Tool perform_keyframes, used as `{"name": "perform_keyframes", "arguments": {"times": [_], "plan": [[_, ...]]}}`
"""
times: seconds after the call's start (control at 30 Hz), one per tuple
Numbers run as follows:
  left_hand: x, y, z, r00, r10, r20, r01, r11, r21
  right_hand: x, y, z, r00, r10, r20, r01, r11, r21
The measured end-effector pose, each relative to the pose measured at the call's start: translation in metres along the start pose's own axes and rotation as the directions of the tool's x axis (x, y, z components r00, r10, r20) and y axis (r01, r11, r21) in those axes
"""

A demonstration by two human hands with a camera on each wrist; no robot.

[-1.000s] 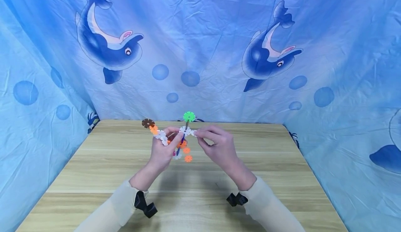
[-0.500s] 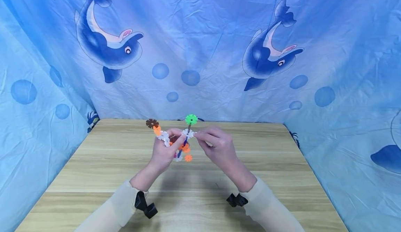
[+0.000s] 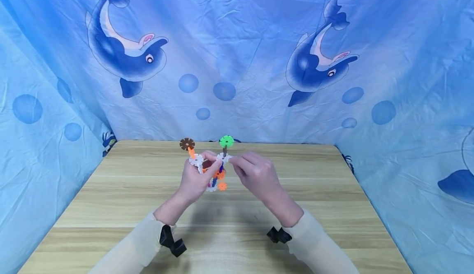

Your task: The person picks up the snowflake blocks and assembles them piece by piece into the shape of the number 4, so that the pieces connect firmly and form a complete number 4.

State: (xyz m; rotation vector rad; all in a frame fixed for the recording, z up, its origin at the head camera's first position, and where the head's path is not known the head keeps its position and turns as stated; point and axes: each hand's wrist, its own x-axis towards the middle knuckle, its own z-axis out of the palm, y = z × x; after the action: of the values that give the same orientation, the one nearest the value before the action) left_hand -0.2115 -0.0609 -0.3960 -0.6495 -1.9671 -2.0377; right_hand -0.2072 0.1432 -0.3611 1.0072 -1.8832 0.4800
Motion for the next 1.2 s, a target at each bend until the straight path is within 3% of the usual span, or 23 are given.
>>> {"name": "perform_keyframes", "arguments": {"times": [0.33,0.63,0.87,1.07,1.2], "plan": [[0.008,0.005,-0.014,0.998,0.023,-0.058,-0.02,0.998,0.063,0.001,0.01,0.002,0.992,0.124,0.031,-0.126,0.988,0.091],[0.009,0.009,-0.021,0.995,-0.003,-0.099,0.007,0.999,0.043,-0.016,0.023,0.025,0.979,0.178,0.102,-0.188,0.978,0.091],[0.007,0.011,-0.021,0.993,-0.025,-0.118,0.029,0.999,0.035,-0.029,0.023,0.045,0.942,0.235,0.24,-0.254,0.966,0.052],[0.006,0.01,-0.022,0.993,-0.025,-0.117,0.029,0.999,0.032,-0.041,0.025,0.064,0.914,0.25,0.32,-0.29,0.953,0.084],[0.005,0.009,-0.022,0.993,-0.018,-0.113,0.022,0.999,0.028,-0.05,0.025,0.075,0.877,0.27,0.397,-0.328,0.941,0.084]]}}
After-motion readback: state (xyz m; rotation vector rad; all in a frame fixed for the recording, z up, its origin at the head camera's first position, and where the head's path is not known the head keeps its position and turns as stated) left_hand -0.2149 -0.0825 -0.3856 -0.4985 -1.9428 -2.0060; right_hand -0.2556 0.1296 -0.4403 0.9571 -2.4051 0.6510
